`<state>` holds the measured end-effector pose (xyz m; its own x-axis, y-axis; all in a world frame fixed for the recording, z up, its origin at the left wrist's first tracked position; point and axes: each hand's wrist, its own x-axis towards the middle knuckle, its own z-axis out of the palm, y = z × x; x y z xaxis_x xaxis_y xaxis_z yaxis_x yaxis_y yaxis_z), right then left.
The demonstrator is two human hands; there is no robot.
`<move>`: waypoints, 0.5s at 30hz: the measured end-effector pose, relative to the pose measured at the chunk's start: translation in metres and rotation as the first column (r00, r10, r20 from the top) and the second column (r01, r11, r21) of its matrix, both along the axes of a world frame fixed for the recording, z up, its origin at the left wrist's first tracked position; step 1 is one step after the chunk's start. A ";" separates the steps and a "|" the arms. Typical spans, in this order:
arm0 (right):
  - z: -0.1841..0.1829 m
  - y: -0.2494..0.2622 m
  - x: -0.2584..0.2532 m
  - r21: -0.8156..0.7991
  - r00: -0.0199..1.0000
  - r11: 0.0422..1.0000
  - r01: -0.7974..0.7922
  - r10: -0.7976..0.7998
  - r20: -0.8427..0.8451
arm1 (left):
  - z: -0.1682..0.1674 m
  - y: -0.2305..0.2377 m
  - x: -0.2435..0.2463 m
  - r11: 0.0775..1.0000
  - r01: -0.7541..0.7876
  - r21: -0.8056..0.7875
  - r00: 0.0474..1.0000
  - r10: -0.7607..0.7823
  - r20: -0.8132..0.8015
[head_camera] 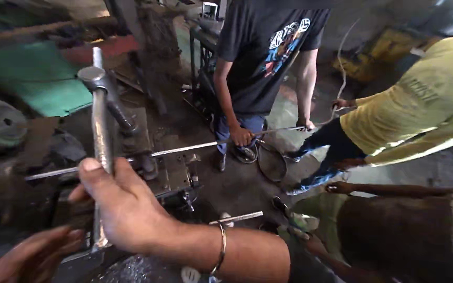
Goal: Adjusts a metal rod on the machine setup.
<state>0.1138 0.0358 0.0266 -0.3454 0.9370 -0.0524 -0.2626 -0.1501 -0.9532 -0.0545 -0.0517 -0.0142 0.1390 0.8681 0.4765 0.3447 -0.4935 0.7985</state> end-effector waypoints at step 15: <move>-0.004 0.312 0.098 0.795 0.792 0.424 -0.434 -0.241 0.561 | 0.042 0.051 0.144 0.543 -0.807 0.234 0.306 0.722 -0.621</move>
